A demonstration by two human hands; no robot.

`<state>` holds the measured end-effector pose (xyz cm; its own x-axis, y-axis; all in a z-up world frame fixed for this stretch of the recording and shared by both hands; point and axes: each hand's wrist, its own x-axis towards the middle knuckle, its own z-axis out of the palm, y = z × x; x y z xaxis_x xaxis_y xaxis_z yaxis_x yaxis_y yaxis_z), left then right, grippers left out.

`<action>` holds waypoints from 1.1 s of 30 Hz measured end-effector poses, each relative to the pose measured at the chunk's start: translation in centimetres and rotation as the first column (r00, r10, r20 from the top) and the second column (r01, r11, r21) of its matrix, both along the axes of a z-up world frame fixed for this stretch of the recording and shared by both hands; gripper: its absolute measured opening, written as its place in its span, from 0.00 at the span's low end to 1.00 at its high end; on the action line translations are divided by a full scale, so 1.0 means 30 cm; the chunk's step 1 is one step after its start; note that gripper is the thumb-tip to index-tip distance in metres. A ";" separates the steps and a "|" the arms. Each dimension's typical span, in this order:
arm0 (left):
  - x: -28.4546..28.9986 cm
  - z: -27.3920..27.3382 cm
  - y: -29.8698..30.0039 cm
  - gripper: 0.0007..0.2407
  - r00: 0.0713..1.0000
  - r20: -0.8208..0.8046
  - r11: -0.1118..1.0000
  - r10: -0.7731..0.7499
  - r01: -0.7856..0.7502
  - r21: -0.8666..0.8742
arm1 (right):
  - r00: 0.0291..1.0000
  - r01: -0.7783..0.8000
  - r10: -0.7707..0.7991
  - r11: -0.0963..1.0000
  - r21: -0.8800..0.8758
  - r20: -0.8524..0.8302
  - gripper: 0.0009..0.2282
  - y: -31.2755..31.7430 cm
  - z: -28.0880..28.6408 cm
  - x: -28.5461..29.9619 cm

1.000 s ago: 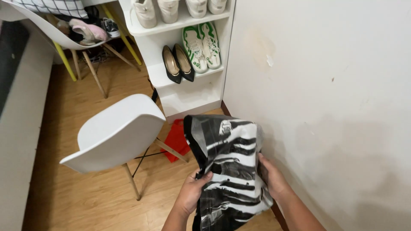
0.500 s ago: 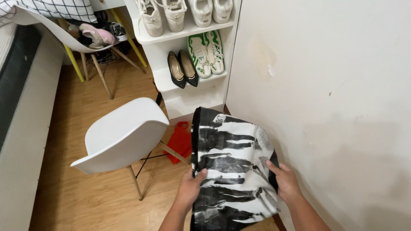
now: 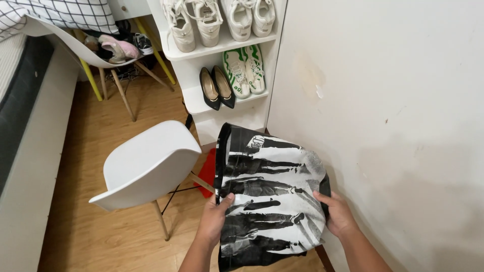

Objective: The person takes a pair of black flats from a patterned bag and places them on a white shoe rack. They then fold the bag and place it on the floor. Finally, they move a white chair to a different position in the room.

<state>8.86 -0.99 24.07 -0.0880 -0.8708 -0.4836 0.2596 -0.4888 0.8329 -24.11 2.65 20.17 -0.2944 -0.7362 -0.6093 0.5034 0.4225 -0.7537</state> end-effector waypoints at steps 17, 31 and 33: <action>0.042 0.071 -0.006 0.08 0.993 -0.022 0.972 0.120 -0.122 -0.199 | 0.918 -0.373 0.367 0.928 0.017 0.149 0.41 0.025 0.021 0.030; 0.056 0.056 0.008 0.08 0.969 -0.092 0.953 0.230 -0.244 -0.181 | 0.982 -0.191 0.191 0.981 -0.016 -0.017 0.27 -0.013 0.059 0.073; 0.086 0.083 0.008 0.08 0.987 -0.046 0.983 0.153 -0.156 -0.099 | 0.980 -0.190 0.193 0.979 0.070 -0.047 0.28 -0.010 0.109 0.059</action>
<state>11.44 -0.75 26.56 0.0350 -0.9200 -0.3903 0.3576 -0.3532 0.8645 -22.35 2.34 23.46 -0.1851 -0.7416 -0.6449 0.3684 0.5560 -0.7451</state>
